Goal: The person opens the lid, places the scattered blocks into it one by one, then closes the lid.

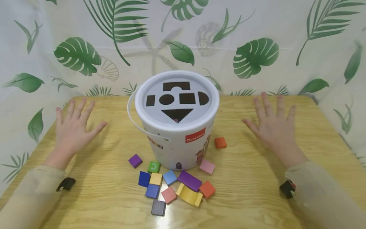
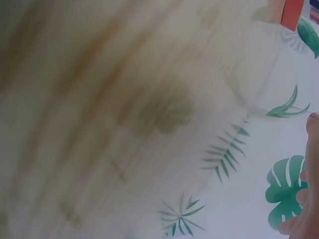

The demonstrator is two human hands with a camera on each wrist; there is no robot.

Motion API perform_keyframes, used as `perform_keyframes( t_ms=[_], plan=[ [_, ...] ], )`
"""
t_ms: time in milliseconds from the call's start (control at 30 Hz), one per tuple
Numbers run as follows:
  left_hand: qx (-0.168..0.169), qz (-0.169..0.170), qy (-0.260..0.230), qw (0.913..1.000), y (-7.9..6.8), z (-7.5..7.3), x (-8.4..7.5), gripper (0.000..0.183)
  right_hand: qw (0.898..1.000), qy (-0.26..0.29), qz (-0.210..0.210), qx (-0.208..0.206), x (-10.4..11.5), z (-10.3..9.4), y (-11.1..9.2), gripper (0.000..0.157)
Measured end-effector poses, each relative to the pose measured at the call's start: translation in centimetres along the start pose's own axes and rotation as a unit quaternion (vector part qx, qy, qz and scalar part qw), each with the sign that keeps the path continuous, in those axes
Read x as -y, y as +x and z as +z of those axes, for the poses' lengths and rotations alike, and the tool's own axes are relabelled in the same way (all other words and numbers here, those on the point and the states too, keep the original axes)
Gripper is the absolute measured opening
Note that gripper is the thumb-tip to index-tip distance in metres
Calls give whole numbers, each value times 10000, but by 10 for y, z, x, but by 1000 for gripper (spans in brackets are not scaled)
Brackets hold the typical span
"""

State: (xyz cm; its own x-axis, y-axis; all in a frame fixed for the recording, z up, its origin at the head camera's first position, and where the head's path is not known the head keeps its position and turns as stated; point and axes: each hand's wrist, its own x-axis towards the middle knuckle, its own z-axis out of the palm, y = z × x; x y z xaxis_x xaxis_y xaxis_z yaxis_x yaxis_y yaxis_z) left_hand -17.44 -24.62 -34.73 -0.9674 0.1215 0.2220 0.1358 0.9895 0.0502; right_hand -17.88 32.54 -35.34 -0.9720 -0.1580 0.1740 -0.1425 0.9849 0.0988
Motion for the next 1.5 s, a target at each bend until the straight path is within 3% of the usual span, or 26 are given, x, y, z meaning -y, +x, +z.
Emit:
perform_keyframes(
  t_ms=[167, 333, 433, 567, 700, 800, 933, 1100, 1167, 1233, 1300, 1400, 1500],
  plan=[
    [-174, 72, -352, 9992, -4, -3, -4, 85, 9993, 308, -168, -101, 7, -4, -1, 83],
    [-504, 207, -868, 9947, -6, -6, -14, 81, 9887, 1394, -429, -333, 21, -14, 0, 76],
    [-735, 284, -1232, 9892, -6, -9, -21, 77, 9708, 2283, -582, -456, 32, -23, -2, 68],
    [-943, 361, -1829, 9779, -7, -14, -29, 71, 9373, 3378, -695, -507, 47, -35, -4, 58],
    [-915, 426, -2635, 9594, -7, -20, -38, 66, 9029, 4260, -517, -232, 60, -46, -11, 50],
    [-808, 468, -3297, 9395, -8, -26, -46, 61, 8779, 4762, -495, 37, 68, -53, -16, 48],
    [-673, 612, -4222, 9019, -10, -31, -55, 54, 8463, 5243, -921, 190, 76, -56, -18, 47],
    [-271, 622, -5426, 8372, -13, -43, -71, 48, 7957, 5860, -1519, 191, 84, -52, -18, 51],
    [-80, 521, -5833, 8105, -14, -48, -78, 48, 7828, 6013, -1588, 216, 87, -51, -18, 56],
    [81, 419, -6125, 7893, -14, -54, -85, 49, 7778, 6067, -1622, 265, 89, -49, -18, 63],
    [213, 340, -6307, 7750, -13, -58, -92, 50, 7804, 6032, -1608, 351, 90, -47, -18, 70],
    [313, 250, -6425, 7652, -10, -61, -101, 51, 7824, 6011, -1547, 511, 93, -45, -18, 80],
    [301, 141, -6555, 7545, -7, -62, -109, 50, 7751, 6103, -1515, 611, 97, -42, -18, 90]
  ],
)
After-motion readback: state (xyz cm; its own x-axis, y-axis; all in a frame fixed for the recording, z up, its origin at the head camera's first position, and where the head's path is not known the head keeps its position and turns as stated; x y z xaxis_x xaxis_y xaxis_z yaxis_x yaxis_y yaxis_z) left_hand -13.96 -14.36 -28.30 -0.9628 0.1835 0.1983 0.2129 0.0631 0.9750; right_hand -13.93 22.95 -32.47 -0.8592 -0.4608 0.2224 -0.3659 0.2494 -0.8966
